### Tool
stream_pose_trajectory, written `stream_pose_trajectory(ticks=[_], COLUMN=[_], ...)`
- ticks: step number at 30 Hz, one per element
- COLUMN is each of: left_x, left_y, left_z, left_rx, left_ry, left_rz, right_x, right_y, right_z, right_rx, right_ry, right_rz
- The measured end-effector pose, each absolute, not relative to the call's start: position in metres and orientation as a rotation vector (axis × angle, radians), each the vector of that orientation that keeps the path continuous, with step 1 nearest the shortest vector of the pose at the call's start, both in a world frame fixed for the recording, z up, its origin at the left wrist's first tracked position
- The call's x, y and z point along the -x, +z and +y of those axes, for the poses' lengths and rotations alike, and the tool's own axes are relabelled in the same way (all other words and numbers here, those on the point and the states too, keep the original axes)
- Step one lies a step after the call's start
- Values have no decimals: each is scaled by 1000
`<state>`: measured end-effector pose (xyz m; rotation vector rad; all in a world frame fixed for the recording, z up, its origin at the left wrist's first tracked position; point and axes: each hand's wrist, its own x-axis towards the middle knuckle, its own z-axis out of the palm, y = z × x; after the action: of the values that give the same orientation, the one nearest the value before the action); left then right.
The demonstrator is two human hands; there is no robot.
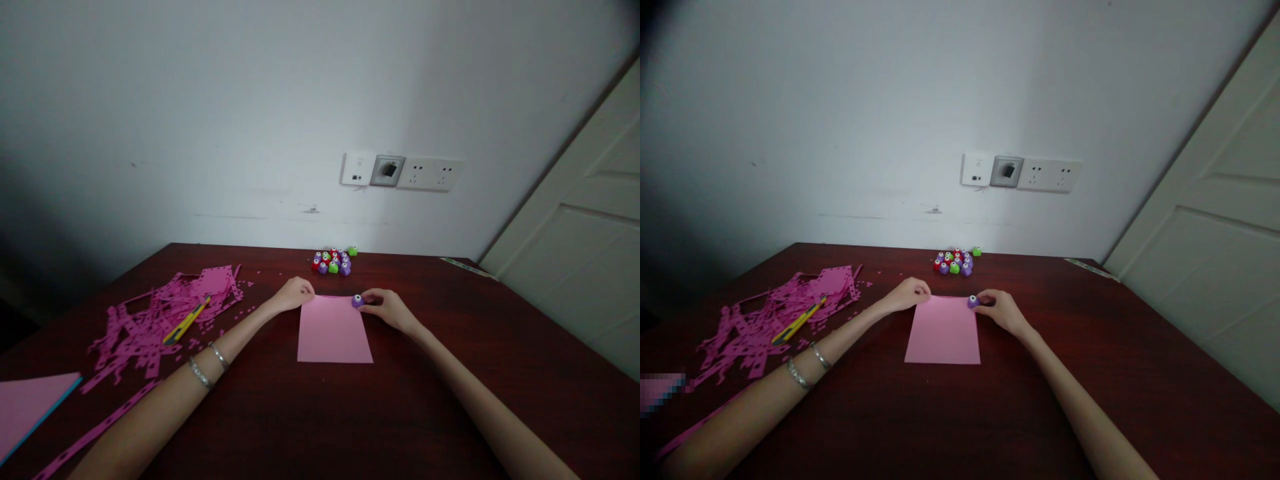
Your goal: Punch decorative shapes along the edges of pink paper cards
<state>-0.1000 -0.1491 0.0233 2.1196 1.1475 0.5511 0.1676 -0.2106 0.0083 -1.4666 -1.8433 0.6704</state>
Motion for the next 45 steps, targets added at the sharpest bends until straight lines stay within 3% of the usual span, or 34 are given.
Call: stream_pose_trajectory(ticks=[6, 17, 45], left_x=[87, 62, 65], left_y=[33, 32, 29], left_z=[-171, -224, -216], left_rx=[-2520, -2567, -2548], left_ry=[514, -137, -232], left_rz=[1406, 1010, 938], right_x=[-167, -172, -173], right_y=[8, 4, 6], right_z=[-211, -208, -209], right_rx=[1485, 1454, 1452], right_ry=[623, 719, 673], right_rz=[-1885, -1862, -1917])
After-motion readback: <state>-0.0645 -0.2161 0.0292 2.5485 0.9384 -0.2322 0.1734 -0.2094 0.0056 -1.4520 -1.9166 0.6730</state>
